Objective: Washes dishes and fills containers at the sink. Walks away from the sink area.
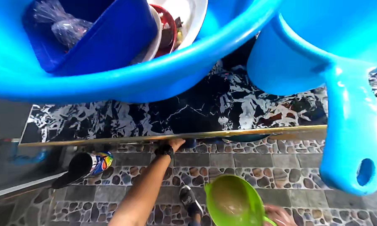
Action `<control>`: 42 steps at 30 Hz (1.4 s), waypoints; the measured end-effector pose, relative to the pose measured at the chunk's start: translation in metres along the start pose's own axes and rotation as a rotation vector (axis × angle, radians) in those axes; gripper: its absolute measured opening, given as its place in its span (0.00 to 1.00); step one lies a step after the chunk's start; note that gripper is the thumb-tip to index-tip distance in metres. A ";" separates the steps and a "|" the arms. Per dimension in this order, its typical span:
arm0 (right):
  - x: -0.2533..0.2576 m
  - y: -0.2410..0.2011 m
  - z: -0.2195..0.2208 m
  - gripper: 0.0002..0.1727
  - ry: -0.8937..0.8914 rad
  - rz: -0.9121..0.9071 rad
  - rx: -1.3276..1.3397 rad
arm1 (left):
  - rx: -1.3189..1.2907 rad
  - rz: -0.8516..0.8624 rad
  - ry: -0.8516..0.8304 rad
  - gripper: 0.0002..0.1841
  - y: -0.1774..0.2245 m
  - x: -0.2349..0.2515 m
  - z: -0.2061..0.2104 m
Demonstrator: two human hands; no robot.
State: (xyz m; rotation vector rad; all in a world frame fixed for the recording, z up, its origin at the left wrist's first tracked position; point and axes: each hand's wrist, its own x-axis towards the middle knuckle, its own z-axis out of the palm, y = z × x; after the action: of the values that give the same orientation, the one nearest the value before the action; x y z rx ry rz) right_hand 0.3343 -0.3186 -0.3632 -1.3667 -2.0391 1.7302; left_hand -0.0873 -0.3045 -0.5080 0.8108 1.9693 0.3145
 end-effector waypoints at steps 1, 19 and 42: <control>0.011 -0.001 0.014 0.21 0.007 -0.001 -0.019 | -0.011 0.006 -0.026 0.20 0.007 -0.007 -0.013; 0.202 -0.066 0.120 0.23 -0.159 0.214 -0.550 | 0.400 -0.060 -0.007 0.24 -0.027 -0.041 -0.078; 0.235 -0.107 0.150 0.26 -0.173 0.337 -0.881 | 0.114 0.064 0.245 0.20 -0.040 -0.040 -0.072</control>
State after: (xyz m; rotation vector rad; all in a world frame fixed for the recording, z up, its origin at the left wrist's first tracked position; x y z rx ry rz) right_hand 0.0484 -0.2552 -0.4234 -1.9101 -3.0027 1.0512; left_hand -0.1519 -0.3527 -0.4646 0.9472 2.2090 0.3560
